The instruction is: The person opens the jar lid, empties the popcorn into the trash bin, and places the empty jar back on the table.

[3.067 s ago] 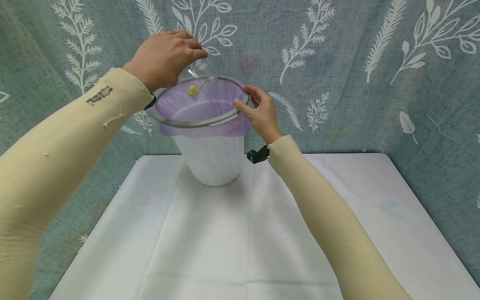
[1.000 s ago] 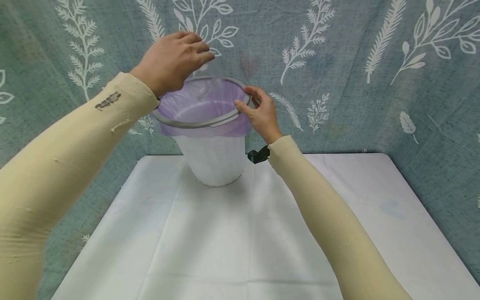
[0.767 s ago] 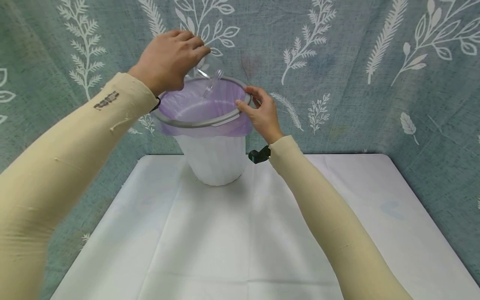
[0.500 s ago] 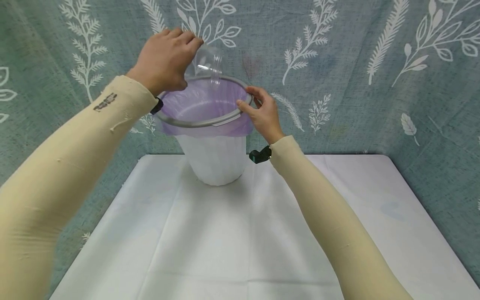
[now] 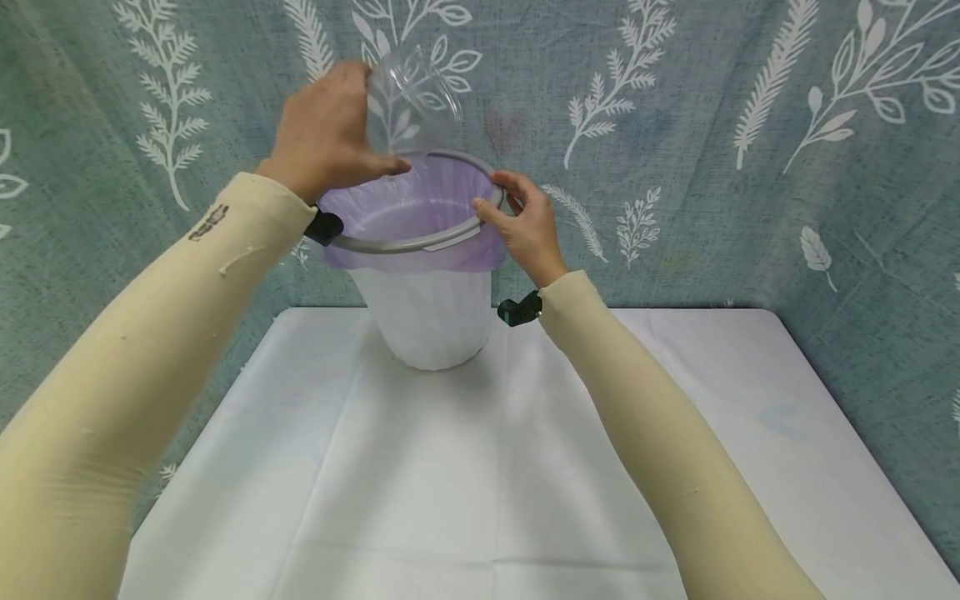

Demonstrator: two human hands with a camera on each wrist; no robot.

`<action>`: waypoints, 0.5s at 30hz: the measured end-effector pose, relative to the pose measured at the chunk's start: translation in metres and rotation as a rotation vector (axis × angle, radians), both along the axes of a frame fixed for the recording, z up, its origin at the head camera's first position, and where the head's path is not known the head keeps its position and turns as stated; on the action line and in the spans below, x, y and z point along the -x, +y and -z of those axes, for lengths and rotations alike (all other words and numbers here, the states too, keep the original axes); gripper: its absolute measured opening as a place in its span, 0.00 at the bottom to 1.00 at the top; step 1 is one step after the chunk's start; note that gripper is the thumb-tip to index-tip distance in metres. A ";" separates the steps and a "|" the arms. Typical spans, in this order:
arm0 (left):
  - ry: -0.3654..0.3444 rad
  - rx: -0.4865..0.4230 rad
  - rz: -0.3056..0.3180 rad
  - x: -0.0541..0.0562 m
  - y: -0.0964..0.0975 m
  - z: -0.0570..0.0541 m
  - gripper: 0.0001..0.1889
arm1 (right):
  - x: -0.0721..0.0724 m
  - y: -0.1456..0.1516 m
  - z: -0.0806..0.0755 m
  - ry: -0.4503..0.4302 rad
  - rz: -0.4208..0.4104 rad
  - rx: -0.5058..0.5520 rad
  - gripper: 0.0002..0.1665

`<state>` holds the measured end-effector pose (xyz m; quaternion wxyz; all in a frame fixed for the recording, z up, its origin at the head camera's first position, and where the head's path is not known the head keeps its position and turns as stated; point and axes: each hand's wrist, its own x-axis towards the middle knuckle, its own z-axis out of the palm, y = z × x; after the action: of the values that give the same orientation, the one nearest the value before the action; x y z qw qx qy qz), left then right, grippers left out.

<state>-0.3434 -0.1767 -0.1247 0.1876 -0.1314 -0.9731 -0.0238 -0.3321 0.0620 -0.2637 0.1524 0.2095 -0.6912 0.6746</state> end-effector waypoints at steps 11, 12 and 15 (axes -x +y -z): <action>0.003 -0.358 -0.006 -0.005 -0.008 0.020 0.56 | 0.002 -0.001 0.002 -0.001 0.006 0.000 0.31; 0.003 -0.376 -0.004 -0.005 -0.008 0.021 0.56 | 0.001 -0.001 0.002 0.002 0.006 -0.001 0.31; 0.001 -0.420 0.005 -0.006 -0.009 0.025 0.56 | 0.001 -0.001 0.001 0.008 0.009 0.000 0.31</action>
<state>-0.3376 -0.1855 -0.1495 0.2114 -0.0918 -0.9463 -0.2266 -0.3330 0.0607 -0.2650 0.1583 0.2091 -0.6914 0.6731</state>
